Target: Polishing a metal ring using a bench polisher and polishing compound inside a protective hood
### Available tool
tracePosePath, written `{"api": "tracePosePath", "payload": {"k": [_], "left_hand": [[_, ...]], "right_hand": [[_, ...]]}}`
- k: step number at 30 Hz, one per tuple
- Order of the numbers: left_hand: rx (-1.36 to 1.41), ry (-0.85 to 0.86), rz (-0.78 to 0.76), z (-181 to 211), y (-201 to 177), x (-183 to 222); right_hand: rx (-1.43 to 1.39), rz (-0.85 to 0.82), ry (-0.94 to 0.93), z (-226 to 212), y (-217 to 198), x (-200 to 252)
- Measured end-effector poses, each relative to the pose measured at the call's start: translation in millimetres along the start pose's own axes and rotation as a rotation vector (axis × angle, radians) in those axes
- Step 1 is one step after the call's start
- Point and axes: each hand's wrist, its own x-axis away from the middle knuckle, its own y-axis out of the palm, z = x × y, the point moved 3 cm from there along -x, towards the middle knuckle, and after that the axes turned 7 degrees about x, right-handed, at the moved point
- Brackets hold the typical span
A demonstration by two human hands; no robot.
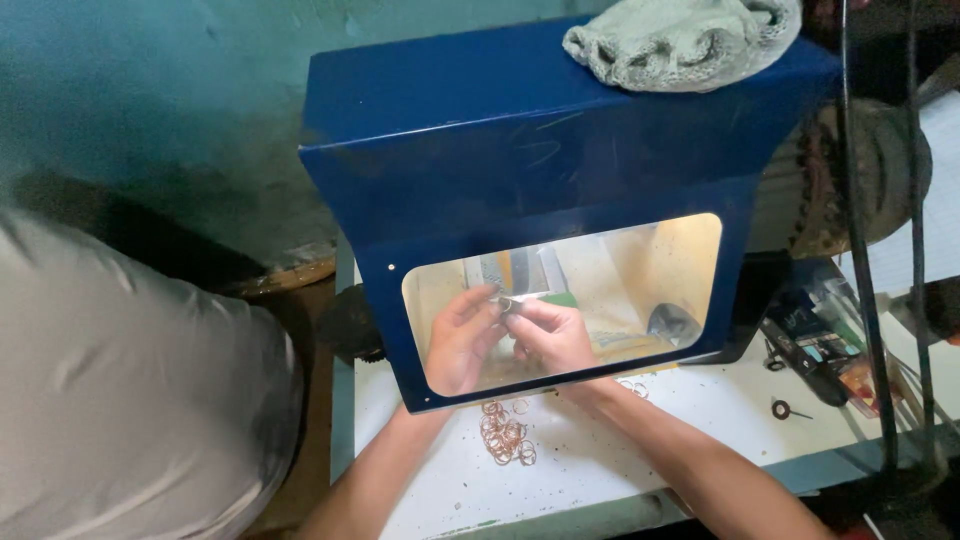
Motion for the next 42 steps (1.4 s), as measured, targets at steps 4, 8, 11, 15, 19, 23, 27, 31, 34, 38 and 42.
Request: {"api": "tracePosePath", "payload": {"k": [4, 8, 11, 15, 19, 23, 27, 31, 34, 38, 42], "left_hand": [[-0.024, 0.017, -0.052, -18.9, -21.2, -7.5], [-0.020, 0.033, -0.062, -7.7, -2.9, 1.4], [-0.005, 0.004, -0.032, -7.3, 2.4, 3.2], [-0.035, -0.027, 0.050, -9.0, 2.5, -2.9], [-0.046, -0.034, 0.094, -16.2, -4.9, -16.0], [-0.039, -0.011, 0.140, 0.4, 12.7, -2.1], [-0.059, 0.003, 0.118, -3.8, 8.4, 4.1], [-0.039, 0.012, 0.090, -11.0, -1.9, 1.6], [-0.009, 0.023, 0.111, -11.7, 0.4, 0.1], [-0.015, -0.013, 0.137, -18.6, -3.8, -9.4], [-0.025, -0.023, 0.161, -20.9, -9.1, -20.5]], "right_hand": [[-0.006, 0.027, -0.048, 18.9, -9.8, -0.9], [-0.039, 0.038, -0.041, 12.2, -13.8, 1.7], [-0.021, 0.033, -0.019, 12.7, -16.6, -0.2], [-0.018, 0.059, 0.055, 21.0, -19.2, -7.4], [-0.025, 0.053, 0.076, 54.9, -25.0, -27.3], [-0.091, 0.016, 0.078, 55.4, -20.6, -27.9], [-0.009, -0.013, 0.028, 26.4, -18.3, -11.6], [-0.019, -0.017, -0.083, 23.7, -20.3, -7.6], [-0.030, 0.013, -0.032, 11.7, -17.4, -3.9], [-0.077, 0.064, 0.034, 25.9, -18.6, -13.1], [-0.108, 0.106, 0.096, 45.7, -17.1, -25.1]]}}
